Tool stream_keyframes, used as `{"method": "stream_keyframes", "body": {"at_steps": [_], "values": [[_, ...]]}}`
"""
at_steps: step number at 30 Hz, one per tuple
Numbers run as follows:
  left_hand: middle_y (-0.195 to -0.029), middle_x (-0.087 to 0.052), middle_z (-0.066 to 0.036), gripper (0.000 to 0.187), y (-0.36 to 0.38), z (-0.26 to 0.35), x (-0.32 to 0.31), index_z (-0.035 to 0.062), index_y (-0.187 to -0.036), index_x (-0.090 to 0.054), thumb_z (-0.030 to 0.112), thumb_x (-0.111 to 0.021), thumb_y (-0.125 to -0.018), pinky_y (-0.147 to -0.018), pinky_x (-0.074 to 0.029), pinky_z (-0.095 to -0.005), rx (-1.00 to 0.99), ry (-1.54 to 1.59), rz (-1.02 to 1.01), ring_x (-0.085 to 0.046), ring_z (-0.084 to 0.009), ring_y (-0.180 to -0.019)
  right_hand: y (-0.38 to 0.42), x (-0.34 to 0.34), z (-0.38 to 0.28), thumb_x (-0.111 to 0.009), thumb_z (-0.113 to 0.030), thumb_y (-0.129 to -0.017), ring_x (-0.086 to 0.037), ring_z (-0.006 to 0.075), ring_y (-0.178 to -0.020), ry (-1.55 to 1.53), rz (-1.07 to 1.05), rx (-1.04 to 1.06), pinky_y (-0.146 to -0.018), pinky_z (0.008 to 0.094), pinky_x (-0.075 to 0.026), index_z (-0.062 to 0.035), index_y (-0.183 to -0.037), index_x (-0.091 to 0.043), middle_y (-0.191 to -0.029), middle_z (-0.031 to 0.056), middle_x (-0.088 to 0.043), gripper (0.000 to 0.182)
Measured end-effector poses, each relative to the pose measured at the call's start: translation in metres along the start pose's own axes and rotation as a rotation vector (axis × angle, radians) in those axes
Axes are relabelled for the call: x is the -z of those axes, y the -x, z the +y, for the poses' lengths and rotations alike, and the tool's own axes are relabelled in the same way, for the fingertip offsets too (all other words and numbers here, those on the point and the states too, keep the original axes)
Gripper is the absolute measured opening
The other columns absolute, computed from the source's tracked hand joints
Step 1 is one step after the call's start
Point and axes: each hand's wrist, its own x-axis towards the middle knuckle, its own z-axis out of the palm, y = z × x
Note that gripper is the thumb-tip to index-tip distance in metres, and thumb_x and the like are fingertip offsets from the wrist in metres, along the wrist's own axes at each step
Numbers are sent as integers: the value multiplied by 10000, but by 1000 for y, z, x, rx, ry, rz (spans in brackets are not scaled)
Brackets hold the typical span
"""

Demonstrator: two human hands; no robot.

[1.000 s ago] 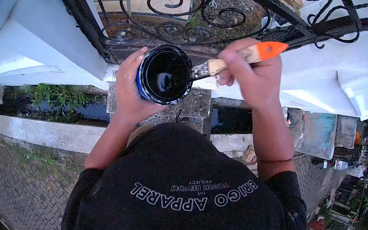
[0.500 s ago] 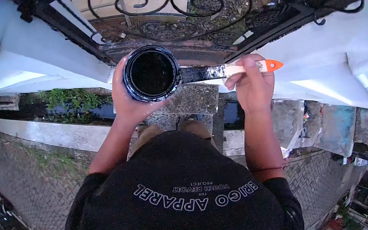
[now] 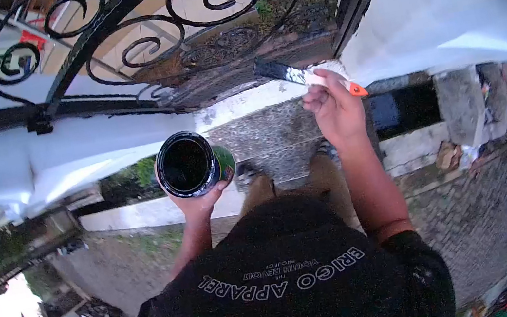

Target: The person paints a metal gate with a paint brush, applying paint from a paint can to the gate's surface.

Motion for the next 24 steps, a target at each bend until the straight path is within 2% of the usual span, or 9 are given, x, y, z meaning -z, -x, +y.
{"method": "stream_keyframes", "body": {"at_steps": [1,4,7,10,16,17,18,20,24], "values": [[-1395,-400,-172,1270,2,-7,11,17,-1452,-157,321,-959,-515,-1087,-362,-443,27,3,3,-456,-295,-1283,-5,-1,13,-478,-208,-1006,-670,239,-805,-27,15,20,-730,359,-554,12,-1222,-548,-915,115,-679,316],[-1402,-391,-168,1285,-2,-20,54,46,-1470,-138,306,-958,-514,-1086,-368,-452,8,-60,-48,-453,-299,-1286,-30,-15,56,-563,-178,-981,-675,220,-819,235,109,227,-753,360,-559,19,-1184,-588,-892,110,-680,285],[-1401,-388,-162,1294,-7,-21,91,79,-1483,-120,296,-954,-517,-1085,-376,-464,-1,-19,-87,-451,-302,-1287,-60,-29,102,-603,-175,-964,-681,208,-780,349,316,385,-734,329,-584,44,-1159,-597,-898,132,-678,294],[-1400,-385,-156,1295,-10,-32,138,90,-1486,-110,307,-951,-525,-1085,-380,-470,24,-51,-128,-448,-306,-1290,-93,-26,130,-619,-155,-954,-685,203,-777,227,436,509,-731,312,-594,53,-1151,-601,-902,140,-677,288],[-1400,-385,-159,1283,-18,-50,204,70,-1483,-131,342,-949,-533,-1076,-397,-469,73,-180,-180,-448,-305,-1292,-155,-21,151,-618,-140,-951,-686,194,-746,202,473,689,-715,310,-598,63,-1112,-623,-862,132,-677,259],[-1399,-385,-160,1280,-19,-53,211,67,-1483,-134,347,-948,-536,-1071,-407,-467,107,-162,-160,-450,-305,-1289,-154,-29,155,-618,-140,-951,-686,194,-746,197,486,690,-715,310,-598,63,-1112,-623,-862,132,-677,259],[-1399,-387,-164,1280,-18,-62,220,69,-1488,-124,351,-945,-546,-1061,-427,-461,49,-196,-169,-458,-305,-1285,-153,-40,160,-621,-133,-948,-685,194,-729,228,454,655,-704,309,-601,65,-1106,-624,-852,131,-677,254],[-1403,-383,-167,1279,-21,-61,216,69,-1489,-119,353,-942,-552,-1061,-429,-462,62,-186,-153,-460,-306,-1285,-150,-49,169,-633,-128,-940,-685,192,-695,263,347,625,-683,307,-607,71,-1095,-623,-837,136,-680,253],[-1415,-372,-170,1282,-22,-57,210,78,-1494,-104,356,-938,-560,-1068,-427,-469,18,-204,-170,-458,-312,-1292,-135,-35,168,-640,-130,-938,-677,175,-699,238,394,627,-669,291,-597,73,-1091,-625,-844,133,-679,254]]}}
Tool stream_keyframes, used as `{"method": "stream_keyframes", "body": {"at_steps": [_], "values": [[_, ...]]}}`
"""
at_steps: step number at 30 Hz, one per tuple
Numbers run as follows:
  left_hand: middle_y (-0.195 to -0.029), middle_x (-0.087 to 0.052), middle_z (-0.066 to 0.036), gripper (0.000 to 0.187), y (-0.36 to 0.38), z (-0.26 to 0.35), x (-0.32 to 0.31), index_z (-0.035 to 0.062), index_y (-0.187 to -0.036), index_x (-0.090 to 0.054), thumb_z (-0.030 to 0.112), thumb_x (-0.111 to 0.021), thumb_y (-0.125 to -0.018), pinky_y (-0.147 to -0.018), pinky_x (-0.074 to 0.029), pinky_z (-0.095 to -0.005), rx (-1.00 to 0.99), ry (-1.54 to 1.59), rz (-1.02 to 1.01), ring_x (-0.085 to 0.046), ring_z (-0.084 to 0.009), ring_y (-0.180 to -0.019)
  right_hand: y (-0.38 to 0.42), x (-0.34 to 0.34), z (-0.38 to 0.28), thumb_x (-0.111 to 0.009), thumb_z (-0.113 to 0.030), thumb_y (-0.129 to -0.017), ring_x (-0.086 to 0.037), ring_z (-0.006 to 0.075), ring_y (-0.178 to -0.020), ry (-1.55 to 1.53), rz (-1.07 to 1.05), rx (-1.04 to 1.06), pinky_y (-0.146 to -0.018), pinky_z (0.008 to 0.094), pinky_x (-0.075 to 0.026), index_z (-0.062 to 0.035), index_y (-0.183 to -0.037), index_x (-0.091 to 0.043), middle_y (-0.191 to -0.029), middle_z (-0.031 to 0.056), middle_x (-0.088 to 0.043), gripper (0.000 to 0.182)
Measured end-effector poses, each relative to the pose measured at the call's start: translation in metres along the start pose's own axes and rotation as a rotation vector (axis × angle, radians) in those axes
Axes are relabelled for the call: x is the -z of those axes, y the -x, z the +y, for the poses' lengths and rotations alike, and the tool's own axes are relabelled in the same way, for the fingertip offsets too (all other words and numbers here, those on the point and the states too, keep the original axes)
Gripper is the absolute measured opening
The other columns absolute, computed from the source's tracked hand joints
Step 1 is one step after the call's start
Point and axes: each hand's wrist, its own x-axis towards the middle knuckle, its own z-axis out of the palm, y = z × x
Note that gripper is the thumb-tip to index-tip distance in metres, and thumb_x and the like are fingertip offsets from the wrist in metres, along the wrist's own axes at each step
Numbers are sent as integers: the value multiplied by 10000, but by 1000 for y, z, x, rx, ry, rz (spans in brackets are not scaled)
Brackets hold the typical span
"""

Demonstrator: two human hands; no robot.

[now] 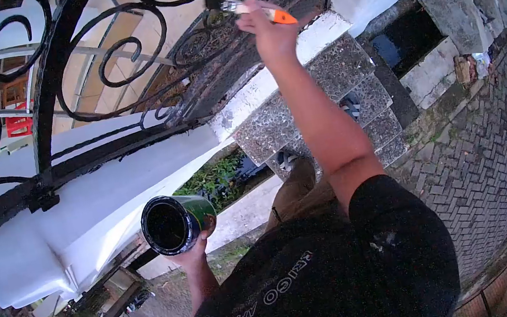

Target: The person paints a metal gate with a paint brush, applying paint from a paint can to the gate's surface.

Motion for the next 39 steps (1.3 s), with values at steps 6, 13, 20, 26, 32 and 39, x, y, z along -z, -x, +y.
{"method": "stream_keyframes", "body": {"at_steps": [6,13,20,26,32,39], "values": [[-1420,-367,-159,1291,0,8,-17,107,-1497,-98,336,-945,-550,-1054,-438,-473,42,88,-22,-452,-313,-1295,-40,16,-6,-648,-67,-906,-672,141,-741,92,79,124,-689,258,-571,22,-1065,-670,-897,114,-700,183],[-1396,-395,-165,1278,-7,10,-24,101,-1492,-111,375,-941,-560,-1041,-452,-478,23,40,-52,-484,-320,-1262,-17,12,-2,-663,-39,-884,-669,120,-825,302,-73,154,-742,241,-535,-15,-1033,-712,-951,92,-717,159],[-1389,-456,-165,1198,-9,18,-32,22,-1466,-253,377,-952,-560,-1049,-445,-454,23,65,-6,-504,-293,-1253,-11,-7,0,-667,-65,-885,-678,125,-847,465,-171,354,-770,266,-542,-40,-1012,-733,-963,65,-728,145],[-1394,-404,-168,1294,-7,9,-24,88,-1506,-101,351,-944,-561,-1038,-449,-460,20,27,-33,-484,-305,-1260,16,-5,-3,-638,-71,-917,-682,139,-809,166,-220,60,-729,257,-550,-3,-1053,-693,-922,87,-710,162],[-1377,-414,-169,1300,-6,12,-20,64,-1495,-102,381,-942,-554,-1023,-448,-449,31,7,-19,-487,-292,-1247,27,-38,-32,-590,-132,-960,-700,169,-776,-47,-200,39,-744,272,-571,45,-1087,-643,-915,118,-700,225],[-1373,-417,-163,1283,-5,12,-7,62,-1486,-126,358,-947,-545,-1039,-436,-454,37,-26,-7,-480,-292,-1259,22,-59,6,-595,-75,-941,-692,160,-797,9,-35,-63,-729,254,-572,65,-1074,-639,-956,123,-692,199]]}}
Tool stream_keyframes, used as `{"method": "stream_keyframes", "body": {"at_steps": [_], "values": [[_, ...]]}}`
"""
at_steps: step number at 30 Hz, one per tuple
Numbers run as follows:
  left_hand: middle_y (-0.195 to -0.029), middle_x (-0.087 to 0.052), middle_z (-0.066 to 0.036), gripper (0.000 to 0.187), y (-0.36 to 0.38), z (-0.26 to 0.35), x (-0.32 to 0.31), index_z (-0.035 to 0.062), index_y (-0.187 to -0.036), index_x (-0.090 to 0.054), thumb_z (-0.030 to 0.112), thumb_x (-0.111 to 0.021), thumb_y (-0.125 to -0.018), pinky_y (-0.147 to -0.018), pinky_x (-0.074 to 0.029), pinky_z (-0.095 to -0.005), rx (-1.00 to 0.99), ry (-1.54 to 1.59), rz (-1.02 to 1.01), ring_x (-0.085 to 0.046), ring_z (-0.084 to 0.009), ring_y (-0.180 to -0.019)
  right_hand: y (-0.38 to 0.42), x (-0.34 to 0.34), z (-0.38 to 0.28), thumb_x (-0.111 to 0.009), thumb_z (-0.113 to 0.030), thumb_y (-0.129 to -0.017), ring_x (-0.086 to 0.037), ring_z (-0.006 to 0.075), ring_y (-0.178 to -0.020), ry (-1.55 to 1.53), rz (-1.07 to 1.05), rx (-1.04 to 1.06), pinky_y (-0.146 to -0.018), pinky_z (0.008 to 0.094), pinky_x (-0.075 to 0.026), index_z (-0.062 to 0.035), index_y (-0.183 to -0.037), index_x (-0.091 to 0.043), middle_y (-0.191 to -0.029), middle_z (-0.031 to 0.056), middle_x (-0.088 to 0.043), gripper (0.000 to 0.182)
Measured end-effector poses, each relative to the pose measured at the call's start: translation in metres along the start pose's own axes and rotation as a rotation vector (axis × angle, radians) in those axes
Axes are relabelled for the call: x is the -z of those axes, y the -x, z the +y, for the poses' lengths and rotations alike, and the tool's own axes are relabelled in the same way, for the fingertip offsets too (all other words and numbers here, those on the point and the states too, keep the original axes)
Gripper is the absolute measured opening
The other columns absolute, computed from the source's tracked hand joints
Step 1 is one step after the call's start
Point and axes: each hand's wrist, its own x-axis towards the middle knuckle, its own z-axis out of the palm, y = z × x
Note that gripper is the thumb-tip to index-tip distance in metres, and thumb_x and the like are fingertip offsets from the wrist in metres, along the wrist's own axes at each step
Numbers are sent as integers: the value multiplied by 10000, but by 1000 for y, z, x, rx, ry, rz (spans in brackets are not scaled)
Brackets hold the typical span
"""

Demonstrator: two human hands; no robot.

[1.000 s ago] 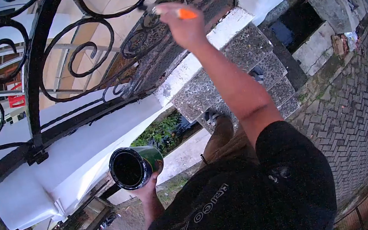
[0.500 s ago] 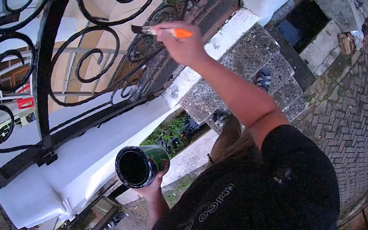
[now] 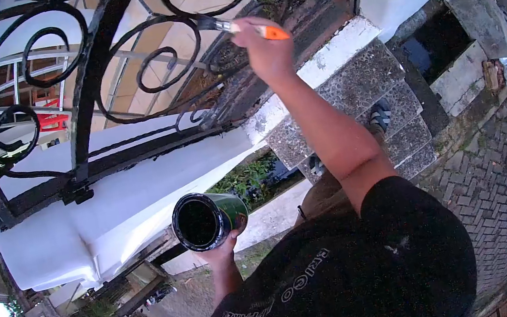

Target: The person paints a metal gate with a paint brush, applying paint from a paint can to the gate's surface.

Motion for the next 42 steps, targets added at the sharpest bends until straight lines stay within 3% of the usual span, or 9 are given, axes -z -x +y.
{"method": "stream_keyframes", "body": {"at_steps": [14,16,20,25,29,36,38,40,42], "values": [[-1397,-397,-168,1291,-10,-4,12,100,-1478,-123,332,-957,-520,-1058,-424,-480,-62,157,-13,-472,-307,-1273,22,5,10,-642,-80,-902,-667,143,-732,98,29,131,-676,267,-538,5,-1020,-694,-888,73,-705,155],[-1394,-397,-165,1282,-10,-9,15,101,-1475,-131,334,-956,-521,-1058,-427,-477,-52,136,-16,-474,-308,-1269,22,-3,-9,-651,-56,-869,-668,218,-730,483,-212,939,-679,293,-536,-51,-1042,-701,-859,108,-697,181],[-1400,-388,-161,1280,-9,-18,25,101,-1474,-132,328,-956,-521,-1054,-435,-473,-80,136,-22,-473,-310,-1271,34,22,29,-663,-79,-828,-654,290,-736,968,-532,830,-671,375,-543,-106,-1085,-683,-871,100,-662,259],[-1400,-387,-159,1276,-7,-32,39,110,-1475,-137,332,-955,-522,-1054,-435,-475,-83,153,-27,-466,-314,-1279,33,12,7,-697,-80,-825,-664,277,-721,960,-685,796,-648,363,-550,-85,-1073,-698,-884,103,-678,248],[-1394,-394,-157,1285,-3,-29,39,113,-1475,-140,350,-959,-513,-1061,-423,-477,-42,164,15,-463,-312,-1283,2,1,-22,-674,-58,-808,-665,243,-759,923,-309,1158,-670,383,-559,-118,-1045,-696,-879,57,-673,245],[-1385,-408,-156,1303,1,-41,42,106,-1475,-140,358,-964,-497,-1075,-398,-477,-37,165,19,-467,-302,-1276,44,8,31,-694,-106,-791,-660,258,-761,1010,-699,904,-662,391,-551,-144,-1050,-696,-852,85,-656,262],[-1386,-409,-158,1307,4,-44,47,98,-1474,-145,367,-965,-493,-1073,-398,-472,-12,133,34,-473,-300,-1269,30,2,10,-682,-101,-810,-662,247,-754,912,-615,1001,-655,383,-552,-147,-1050,-697,-854,68,-663,245],[-1387,-409,-157,1295,6,-44,48,88,-1473,-148,370,-959,-503,-1072,-395,-465,-11,131,41,-474,-295,-1266,17,-5,-10,-676,-105,-816,-656,243,-733,846,-189,1130,-642,371,-550,-158,-1043,-699,-842,51,-659,234],[-1386,-410,-157,1289,8,-45,48,79,-1475,-146,368,-953,-513,-1070,-399,-459,25,134,42,-473,-292,-1265,21,-3,20,-682,-79,-804,-657,231,-719,857,-206,1265,-634,354,-551,-140,-1032,-698,-836,42,-666,236]]}}
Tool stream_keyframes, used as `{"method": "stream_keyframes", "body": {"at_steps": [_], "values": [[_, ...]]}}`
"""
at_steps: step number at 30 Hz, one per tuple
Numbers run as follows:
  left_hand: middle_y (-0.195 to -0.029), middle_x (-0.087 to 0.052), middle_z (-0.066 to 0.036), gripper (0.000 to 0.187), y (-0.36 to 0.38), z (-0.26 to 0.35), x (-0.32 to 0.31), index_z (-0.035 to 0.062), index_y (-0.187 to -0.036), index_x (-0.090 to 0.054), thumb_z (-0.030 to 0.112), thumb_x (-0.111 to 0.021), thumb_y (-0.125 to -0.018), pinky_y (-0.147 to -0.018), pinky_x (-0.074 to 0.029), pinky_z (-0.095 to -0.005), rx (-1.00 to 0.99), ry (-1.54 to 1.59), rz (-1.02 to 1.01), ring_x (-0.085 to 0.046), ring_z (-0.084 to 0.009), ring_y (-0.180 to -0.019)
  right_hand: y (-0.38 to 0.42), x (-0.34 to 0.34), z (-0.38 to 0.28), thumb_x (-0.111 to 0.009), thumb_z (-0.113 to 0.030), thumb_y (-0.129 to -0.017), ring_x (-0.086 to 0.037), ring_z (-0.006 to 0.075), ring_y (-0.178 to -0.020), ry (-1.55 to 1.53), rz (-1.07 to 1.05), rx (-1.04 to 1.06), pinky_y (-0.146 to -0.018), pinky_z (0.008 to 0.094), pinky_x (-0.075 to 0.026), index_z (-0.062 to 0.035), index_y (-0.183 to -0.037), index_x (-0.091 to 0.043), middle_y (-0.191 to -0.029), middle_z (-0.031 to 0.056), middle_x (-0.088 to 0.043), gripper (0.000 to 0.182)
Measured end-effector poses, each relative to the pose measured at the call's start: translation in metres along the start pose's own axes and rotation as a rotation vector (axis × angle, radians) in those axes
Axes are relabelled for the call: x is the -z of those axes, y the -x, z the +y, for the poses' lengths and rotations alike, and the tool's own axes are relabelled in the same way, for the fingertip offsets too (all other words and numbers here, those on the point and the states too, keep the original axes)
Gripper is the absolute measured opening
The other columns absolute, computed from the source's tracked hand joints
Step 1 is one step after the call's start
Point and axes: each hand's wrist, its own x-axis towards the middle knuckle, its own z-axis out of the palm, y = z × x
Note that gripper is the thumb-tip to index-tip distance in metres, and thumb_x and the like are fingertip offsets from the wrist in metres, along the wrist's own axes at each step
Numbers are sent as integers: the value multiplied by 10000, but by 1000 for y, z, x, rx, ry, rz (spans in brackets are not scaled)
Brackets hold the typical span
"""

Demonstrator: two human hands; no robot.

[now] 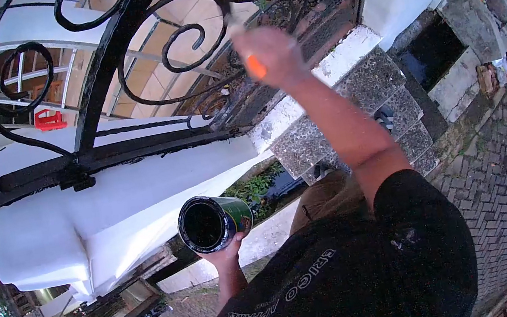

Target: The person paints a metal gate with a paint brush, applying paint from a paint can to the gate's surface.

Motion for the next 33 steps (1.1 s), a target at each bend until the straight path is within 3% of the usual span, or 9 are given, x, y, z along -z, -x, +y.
{"method": "stream_keyframes", "body": {"at_steps": [3,8,10,13,17,24,26,29,33], "values": [[-1389,-407,-158,1299,2,-2,-2,72,-1477,-141,374,-954,-511,-1066,-404,-453,-20,6,36,-474,-290,-1265,23,-4,-36,-688,-39,-788,-679,209,-773,-50,-612,54,-664,348,-565,-93,-1039,-694,-922,69,-702,257],[-1392,-407,-160,1314,3,5,-1,70,-1475,-146,397,-960,-496,-1065,-403,-454,-31,-4,47,-475,-289,-1266,-16,6,-5,-675,-38,-795,-687,240,-784,-138,39,-118,-702,346,-569,-70,-1000,-699,-927,80,-705,209],[-1392,-407,-160,1312,1,4,-4,71,-1473,-150,399,-961,-495,-1066,-402,-455,-15,6,53,-475,-290,-1266,-13,5,-8,-682,-51,-791,-685,246,-785,-47,20,-65,-685,342,-569,-91,-971,-704,-893,79,-699,186],[-1390,-409,-161,1309,0,4,-5,71,-1474,-145,395,-959,-501,-1066,-403,-460,3,22,32,-474,-296,-1269,20,-12,-35,-685,-85,-813,-683,258,-731,-73,-429,-91,-693,360,-566,-127,-963,-714,-818,79,-689,158],[-1393,-408,-164,1306,-4,5,-7,69,-1473,-138,391,-957,-508,-1067,-401,-466,-23,42,28,-474,-301,-1273,21,-19,-39,-672,-97,-846,-701,249,-796,-378,-231,-438,-705,353,-565,-77,-954,-726,-879,98,-709,122],[-1388,-404,-177,1292,1,-1,2,58,-1473,-133,375,-952,-525,-1063,-404,-460,-1,60,29,-476,-299,-1265,10,0,-29,-649,-55,-847,-706,240,-812,-82,21,-234,-730,344,-575,-90,-969,-717,-919,101,-719,143],[-1387,-403,-176,1287,3,-3,5,57,-1472,-137,371,-951,-526,-1063,-404,-458,16,53,27,-476,-297,-1263,32,-14,-47,-660,-29,-822,-705,246,-810,-4,-503,-278,-723,349,-582,-127,-980,-715,-931,84,-718,193],[-1387,-402,-175,1288,0,-2,6,57,-1473,-138,377,-951,-525,-1065,-401,-456,15,52,29,-475,-294,-1261,36,-17,-48,-667,-19,-807,-701,249,-797,-337,-356,-243,-705,354,-584,-157,-990,-715,-930,74,-710,234],[-1387,-405,-170,1297,-1,-2,6,59,-1473,-140,382,-954,-516,-1065,-403,-456,-30,34,54,-475,-297,-1264,20,-11,-6,-668,-25,-790,-688,263,-759,-221,111,-332,-709,352,-575,-124,-979,-713,-861,79,-698,218]]}}
